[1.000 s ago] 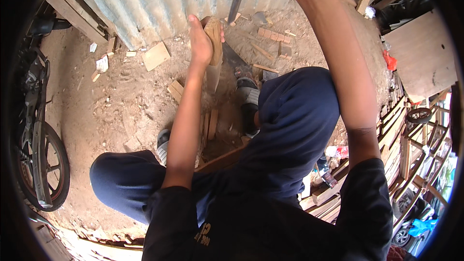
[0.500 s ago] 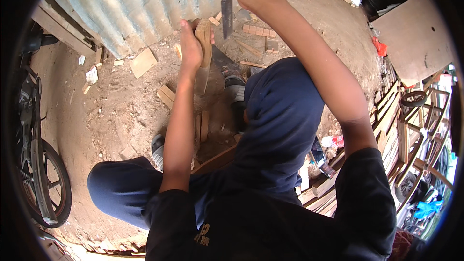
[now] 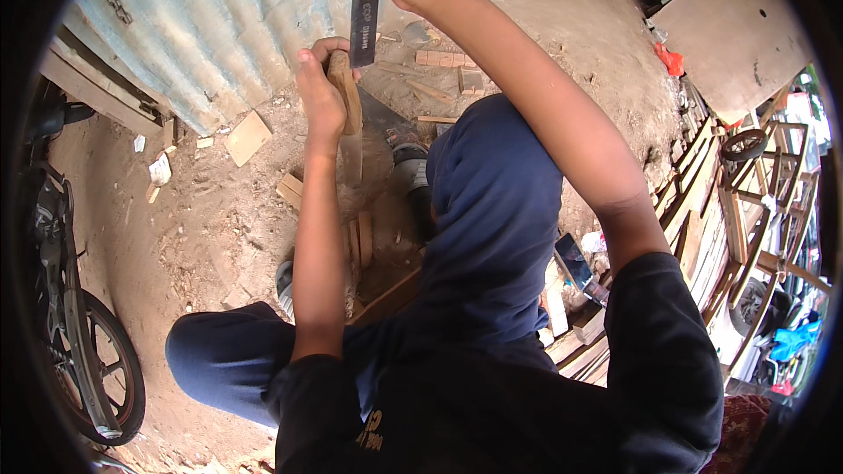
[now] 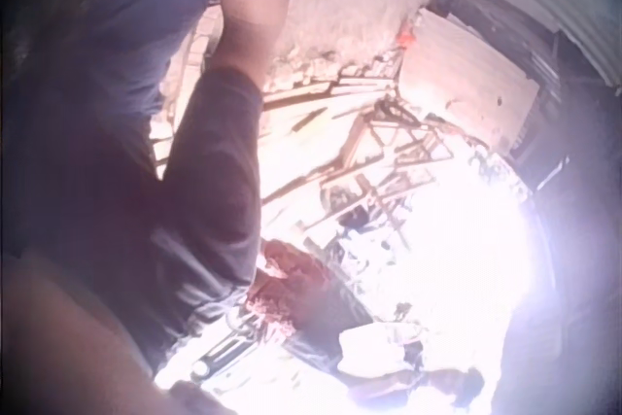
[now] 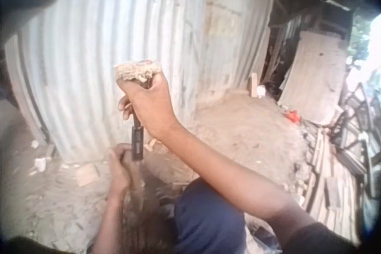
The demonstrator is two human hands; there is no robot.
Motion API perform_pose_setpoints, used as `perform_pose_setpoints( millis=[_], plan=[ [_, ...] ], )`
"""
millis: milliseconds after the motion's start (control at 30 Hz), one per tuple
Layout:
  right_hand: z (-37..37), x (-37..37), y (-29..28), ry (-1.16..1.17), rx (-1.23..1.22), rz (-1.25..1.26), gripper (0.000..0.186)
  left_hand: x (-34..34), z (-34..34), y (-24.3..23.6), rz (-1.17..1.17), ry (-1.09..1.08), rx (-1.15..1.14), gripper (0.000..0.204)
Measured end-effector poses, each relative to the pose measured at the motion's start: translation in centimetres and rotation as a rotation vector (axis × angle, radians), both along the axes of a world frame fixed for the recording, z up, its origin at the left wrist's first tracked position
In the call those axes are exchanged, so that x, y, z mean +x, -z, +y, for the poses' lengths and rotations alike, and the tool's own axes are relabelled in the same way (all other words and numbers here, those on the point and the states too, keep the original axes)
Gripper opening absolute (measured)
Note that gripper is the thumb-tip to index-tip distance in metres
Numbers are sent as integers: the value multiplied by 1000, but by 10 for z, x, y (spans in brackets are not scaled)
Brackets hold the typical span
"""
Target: The person sits on the ground and uses a chisel and mallet to carve a piece of wood. They repeatedly strike the chisel with the mallet to shape the wood, occasionally adjusting the chisel's position.
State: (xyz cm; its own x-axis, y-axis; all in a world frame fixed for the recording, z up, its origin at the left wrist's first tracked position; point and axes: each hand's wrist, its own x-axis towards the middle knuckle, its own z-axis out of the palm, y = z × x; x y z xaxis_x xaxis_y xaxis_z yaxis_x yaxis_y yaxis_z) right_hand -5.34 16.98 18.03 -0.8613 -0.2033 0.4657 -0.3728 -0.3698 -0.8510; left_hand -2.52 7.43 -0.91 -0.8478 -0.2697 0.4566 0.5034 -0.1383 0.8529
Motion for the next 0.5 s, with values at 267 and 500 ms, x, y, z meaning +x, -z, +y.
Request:
perform_pose_setpoints(
  millis=[267,500],
  plan=[
    [1,-4,3,-190,73,80,20,0,-2,1,-89,48,19,92],
    [-10,-1,3,-52,52,142,22,-1,1,1,-110,68,-29,94]
  ],
)
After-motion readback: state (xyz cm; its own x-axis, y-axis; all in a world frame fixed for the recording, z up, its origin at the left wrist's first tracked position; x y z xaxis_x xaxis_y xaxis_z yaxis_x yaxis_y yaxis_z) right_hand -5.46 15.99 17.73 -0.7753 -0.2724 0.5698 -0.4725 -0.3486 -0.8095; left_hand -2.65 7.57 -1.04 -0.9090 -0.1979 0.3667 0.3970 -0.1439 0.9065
